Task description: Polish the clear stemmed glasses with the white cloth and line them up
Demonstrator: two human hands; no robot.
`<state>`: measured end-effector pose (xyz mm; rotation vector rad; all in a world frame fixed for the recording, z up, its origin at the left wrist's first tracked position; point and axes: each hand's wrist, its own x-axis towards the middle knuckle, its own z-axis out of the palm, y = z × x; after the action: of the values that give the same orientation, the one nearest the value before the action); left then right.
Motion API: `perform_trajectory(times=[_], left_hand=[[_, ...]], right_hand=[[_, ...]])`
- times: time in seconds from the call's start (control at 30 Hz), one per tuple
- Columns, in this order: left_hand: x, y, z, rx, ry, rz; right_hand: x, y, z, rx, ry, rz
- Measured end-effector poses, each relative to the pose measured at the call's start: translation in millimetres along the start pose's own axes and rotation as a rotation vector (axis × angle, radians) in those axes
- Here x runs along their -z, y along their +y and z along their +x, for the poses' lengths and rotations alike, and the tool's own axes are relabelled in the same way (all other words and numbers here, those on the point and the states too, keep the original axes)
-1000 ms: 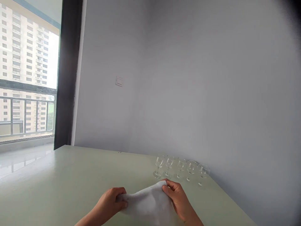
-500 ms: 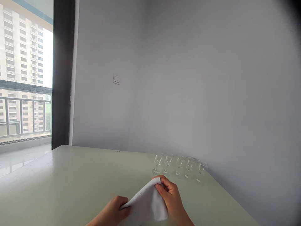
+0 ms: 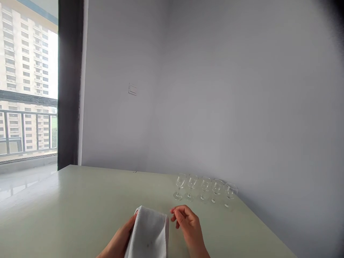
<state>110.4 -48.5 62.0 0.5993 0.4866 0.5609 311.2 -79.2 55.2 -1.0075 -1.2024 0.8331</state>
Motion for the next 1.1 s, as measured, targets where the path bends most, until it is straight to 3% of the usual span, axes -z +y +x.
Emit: perform_trajectory(times=[0.07,0.17,0.27,0.43,0.6,0.67,0.77,0.83,0.93,1.0,1.07,1.1], left_hand=[[-5.2,-3,-2,0.018,-0.014,0.005],[-7.1,-5,-1,-0.018,0.047,0.072],[-2.0,-4,3,-0.066,0.152,0.151],[12.5,-2,9,-0.223,0.273,0.111],[25.0,-11,25,-0.259,0.117,0.068],[31.2,-15,34,-0.299,0.153,0.095],[43.2,-11,38,-0.386,0.402,0.368],[50.2,-2,33,-0.456,0.552,0.518],[54.2,7,22,-0.728,0.688,0.907],[53.6,-1,21,-0.892,0.629,1.408],[54.1,-20,30,-0.929,0.394,1.89],[55.4,-32,36,-0.929,0.292,2.003]], right_hand=[[5,2,4,-0.033,-0.007,0.025],[2,-5,-2,-0.194,-0.248,0.204],[-8,-16,-11,-0.293,-0.353,0.308],[-17,-11,-11,-0.302,-0.336,0.34],[-20,17,-5,-0.267,-0.255,0.359],[-19,30,-2,-0.268,-0.227,0.384],[-15,50,1,-0.305,-0.161,0.174],[-9,60,2,-0.204,-0.086,-0.13],[0,65,4,-0.039,0.017,-0.462],[6,65,6,-0.062,0.073,-0.494],[12,68,8,-0.122,0.109,-0.47],[15,71,10,-0.148,0.113,-0.459]])
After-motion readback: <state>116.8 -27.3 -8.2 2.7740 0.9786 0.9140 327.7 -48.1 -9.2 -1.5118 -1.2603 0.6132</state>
